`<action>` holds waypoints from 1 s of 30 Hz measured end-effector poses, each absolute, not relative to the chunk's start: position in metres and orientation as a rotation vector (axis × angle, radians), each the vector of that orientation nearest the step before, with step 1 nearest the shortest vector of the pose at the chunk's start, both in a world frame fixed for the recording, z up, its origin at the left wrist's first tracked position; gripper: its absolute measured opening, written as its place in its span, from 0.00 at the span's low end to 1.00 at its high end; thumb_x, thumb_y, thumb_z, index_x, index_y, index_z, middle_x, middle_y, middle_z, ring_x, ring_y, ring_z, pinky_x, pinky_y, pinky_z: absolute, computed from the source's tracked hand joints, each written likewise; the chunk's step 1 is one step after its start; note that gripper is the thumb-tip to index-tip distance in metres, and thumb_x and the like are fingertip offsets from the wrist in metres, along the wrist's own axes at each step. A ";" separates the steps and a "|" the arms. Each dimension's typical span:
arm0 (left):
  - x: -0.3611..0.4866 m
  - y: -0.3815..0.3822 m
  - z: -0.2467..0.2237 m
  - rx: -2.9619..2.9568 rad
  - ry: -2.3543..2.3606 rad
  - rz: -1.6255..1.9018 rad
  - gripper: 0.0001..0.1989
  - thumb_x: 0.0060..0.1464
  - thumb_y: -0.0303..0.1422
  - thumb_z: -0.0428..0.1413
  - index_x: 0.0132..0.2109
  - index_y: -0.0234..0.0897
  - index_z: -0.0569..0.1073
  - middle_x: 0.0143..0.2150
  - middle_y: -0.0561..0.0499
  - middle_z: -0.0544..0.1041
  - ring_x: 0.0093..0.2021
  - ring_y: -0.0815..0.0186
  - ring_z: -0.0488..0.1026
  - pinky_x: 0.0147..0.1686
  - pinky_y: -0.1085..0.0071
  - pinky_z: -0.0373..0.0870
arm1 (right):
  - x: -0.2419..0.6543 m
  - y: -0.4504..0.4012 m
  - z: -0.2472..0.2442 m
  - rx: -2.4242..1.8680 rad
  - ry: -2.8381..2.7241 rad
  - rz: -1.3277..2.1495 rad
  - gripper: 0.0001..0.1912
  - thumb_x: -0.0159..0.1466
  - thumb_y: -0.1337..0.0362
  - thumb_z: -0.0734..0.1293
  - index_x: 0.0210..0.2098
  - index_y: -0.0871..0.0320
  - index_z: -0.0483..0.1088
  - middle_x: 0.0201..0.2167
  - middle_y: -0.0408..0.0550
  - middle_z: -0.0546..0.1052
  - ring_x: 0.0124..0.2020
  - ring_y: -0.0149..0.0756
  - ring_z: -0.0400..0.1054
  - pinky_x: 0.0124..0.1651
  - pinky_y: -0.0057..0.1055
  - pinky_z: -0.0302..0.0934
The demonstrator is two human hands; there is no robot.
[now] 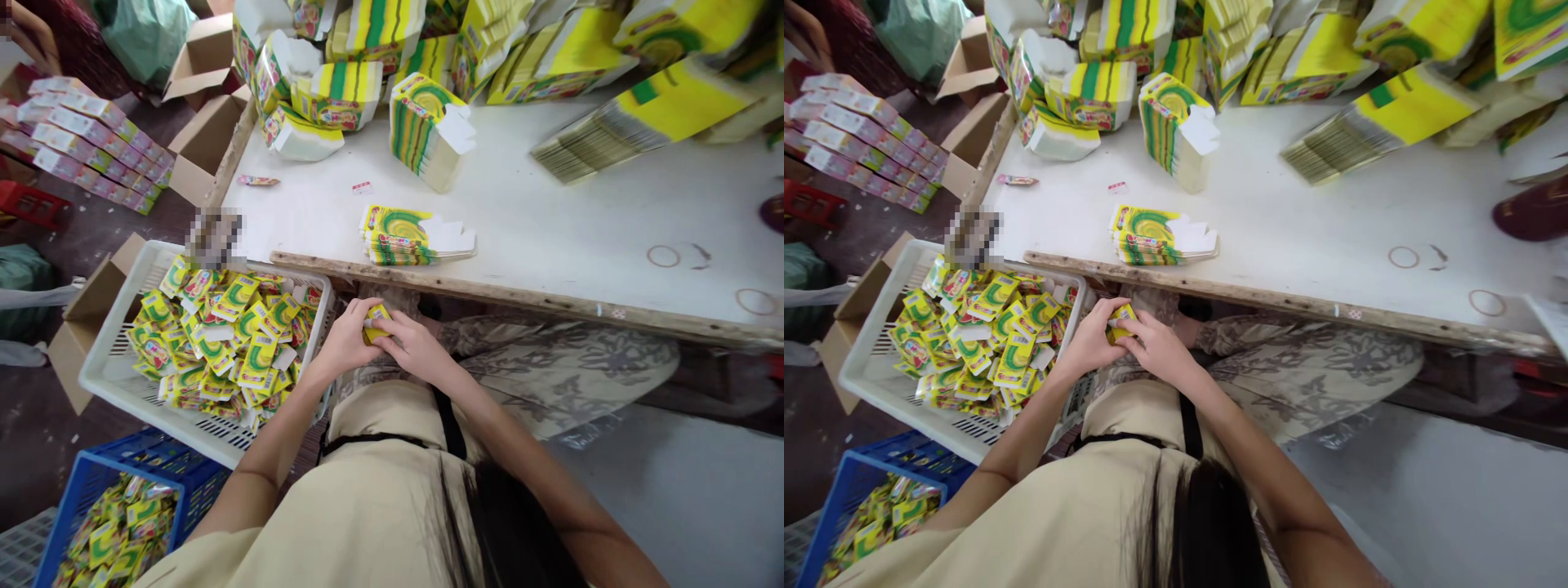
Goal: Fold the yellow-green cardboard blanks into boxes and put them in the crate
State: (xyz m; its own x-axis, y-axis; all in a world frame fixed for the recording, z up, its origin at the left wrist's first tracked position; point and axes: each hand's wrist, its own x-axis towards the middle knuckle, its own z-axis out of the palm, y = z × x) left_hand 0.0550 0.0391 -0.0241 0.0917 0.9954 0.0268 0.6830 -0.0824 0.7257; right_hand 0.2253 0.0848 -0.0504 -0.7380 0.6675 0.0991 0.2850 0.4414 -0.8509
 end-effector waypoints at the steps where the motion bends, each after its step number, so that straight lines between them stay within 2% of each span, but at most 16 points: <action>1: 0.055 0.039 -0.025 1.824 1.646 0.731 0.33 0.42 0.24 0.57 0.59 0.36 0.63 0.52 0.43 0.69 0.52 0.57 0.71 0.51 0.63 0.70 | 0.225 0.085 -0.051 -0.812 -2.273 1.229 0.15 0.69 0.63 0.61 0.53 0.55 0.72 0.52 0.56 0.72 0.52 0.45 0.71 0.56 0.43 0.66; 15: 0.055 0.037 -0.026 1.818 1.655 0.730 0.33 0.42 0.23 0.57 0.58 0.39 0.65 0.51 0.45 0.70 0.51 0.58 0.71 0.51 0.63 0.71 | 0.223 0.084 -0.052 -0.815 -2.259 1.221 0.14 0.68 0.64 0.62 0.50 0.55 0.73 0.46 0.53 0.74 0.46 0.42 0.73 0.51 0.40 0.68; 21: 0.054 0.036 -0.028 1.811 1.651 0.740 0.34 0.42 0.26 0.60 0.59 0.34 0.64 0.54 0.42 0.72 0.54 0.56 0.72 0.54 0.60 0.71 | 0.228 0.093 -0.047 -0.820 -2.344 1.265 0.10 0.68 0.64 0.62 0.42 0.56 0.77 0.37 0.49 0.75 0.37 0.37 0.73 0.43 0.33 0.67; 23: 0.054 0.037 -0.028 1.815 1.646 0.746 0.34 0.42 0.27 0.61 0.59 0.34 0.64 0.55 0.41 0.72 0.54 0.56 0.72 0.55 0.60 0.71 | 0.230 0.095 -0.047 -0.798 -2.349 1.253 0.11 0.69 0.64 0.62 0.43 0.57 0.76 0.39 0.50 0.76 0.39 0.38 0.74 0.44 0.33 0.67; 27: 0.053 0.038 -0.025 1.866 1.638 0.780 0.34 0.43 0.27 0.61 0.59 0.34 0.63 0.57 0.40 0.72 0.58 0.55 0.70 0.58 0.59 0.69 | 0.231 0.094 -0.051 -0.737 -2.326 1.148 0.15 0.69 0.61 0.63 0.53 0.56 0.70 0.50 0.54 0.75 0.49 0.43 0.73 0.50 0.39 0.68; 30: 0.054 0.038 -0.023 1.902 1.635 0.806 0.34 0.45 0.29 0.62 0.60 0.35 0.62 0.58 0.40 0.71 0.58 0.55 0.70 0.58 0.59 0.68 | 0.232 0.095 -0.053 -0.708 -2.328 1.077 0.17 0.68 0.59 0.63 0.55 0.54 0.70 0.52 0.55 0.75 0.51 0.44 0.73 0.52 0.41 0.69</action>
